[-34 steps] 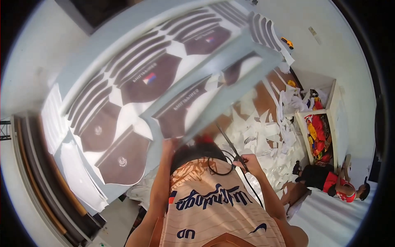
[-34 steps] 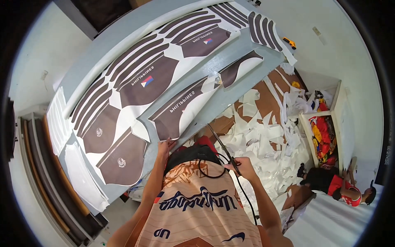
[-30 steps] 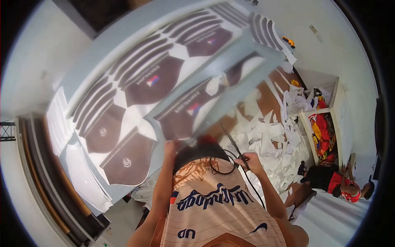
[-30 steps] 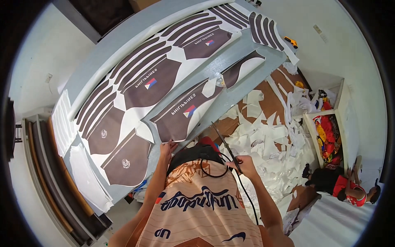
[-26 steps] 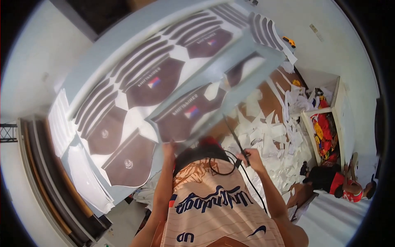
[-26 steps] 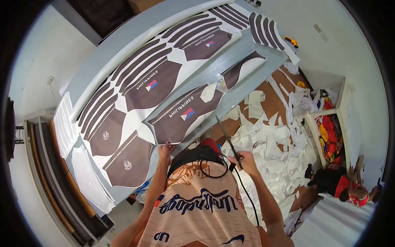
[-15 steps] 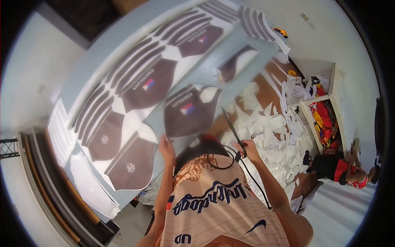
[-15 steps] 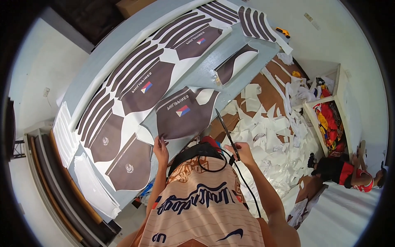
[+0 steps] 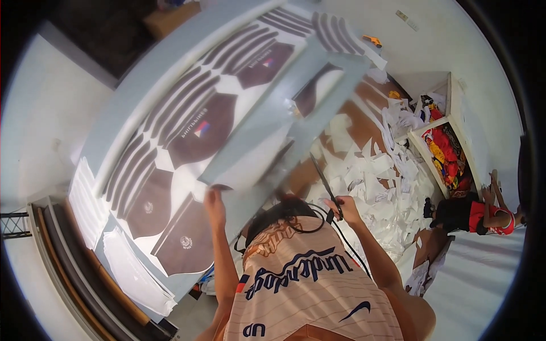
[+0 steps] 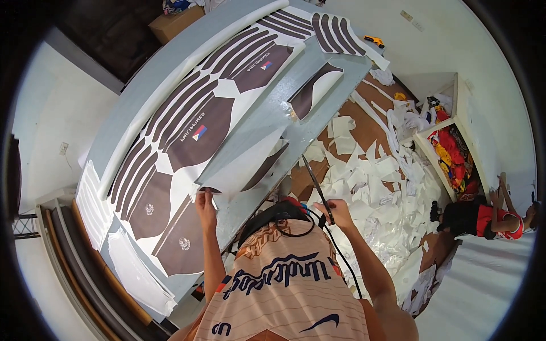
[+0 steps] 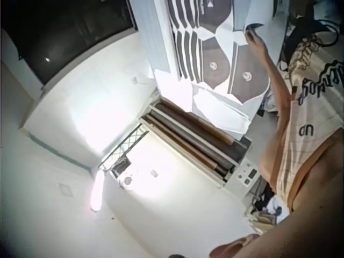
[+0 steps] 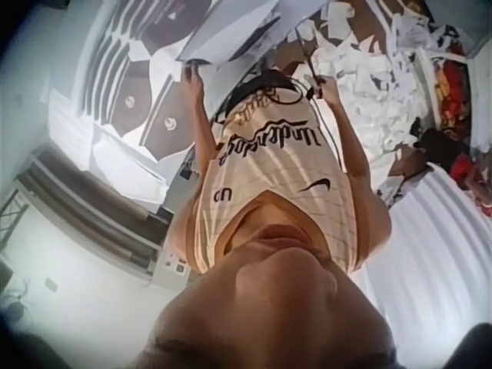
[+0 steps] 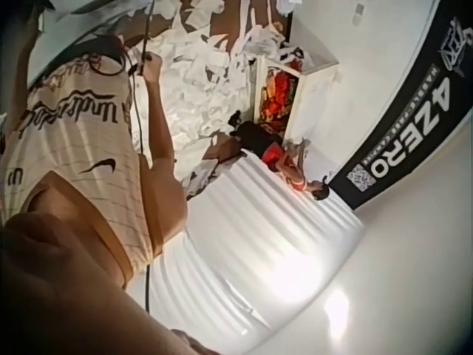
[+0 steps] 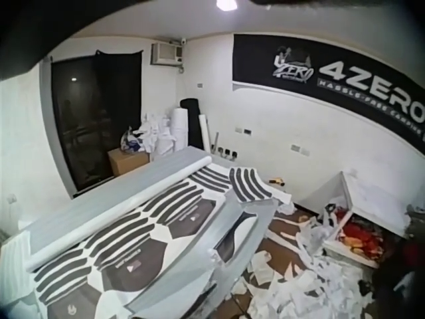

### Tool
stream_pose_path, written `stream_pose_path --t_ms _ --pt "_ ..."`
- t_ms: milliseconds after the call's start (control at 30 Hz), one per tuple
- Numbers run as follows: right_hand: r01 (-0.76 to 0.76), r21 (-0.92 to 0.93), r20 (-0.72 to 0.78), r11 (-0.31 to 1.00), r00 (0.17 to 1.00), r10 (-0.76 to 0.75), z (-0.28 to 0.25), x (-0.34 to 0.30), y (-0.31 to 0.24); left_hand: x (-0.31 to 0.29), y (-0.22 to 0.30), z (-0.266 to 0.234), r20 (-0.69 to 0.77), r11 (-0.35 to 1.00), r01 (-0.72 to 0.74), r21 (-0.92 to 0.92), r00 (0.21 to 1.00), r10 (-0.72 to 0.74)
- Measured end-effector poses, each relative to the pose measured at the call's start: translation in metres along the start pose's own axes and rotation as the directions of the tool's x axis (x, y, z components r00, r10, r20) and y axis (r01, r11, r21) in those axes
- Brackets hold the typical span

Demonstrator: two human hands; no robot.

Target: Cutting out printed clothing patterns from a large sheet using scissors.

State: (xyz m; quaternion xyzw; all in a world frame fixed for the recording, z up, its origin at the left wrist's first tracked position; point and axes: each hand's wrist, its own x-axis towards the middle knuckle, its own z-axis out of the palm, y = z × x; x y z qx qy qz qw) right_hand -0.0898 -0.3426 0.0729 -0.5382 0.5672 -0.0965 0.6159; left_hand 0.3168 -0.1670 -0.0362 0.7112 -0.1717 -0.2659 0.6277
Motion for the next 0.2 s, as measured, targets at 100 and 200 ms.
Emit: stream_pose_path --t_ms 100,200 --pt "0.003 -0.035 -0.006 0.999 1.0 -0.003 -0.001 -0.004 0.001 0.016 0.016 -0.011 -0.203 0.992 0.053 -0.112 0.976 -0.075" --pt "-0.009 -0.021 -0.008 1.0 1.0 0.009 0.001 -0.007 0.004 0.02 0.02 -0.019 -0.136 0.975 -0.012 -0.22 0.991 -0.019"
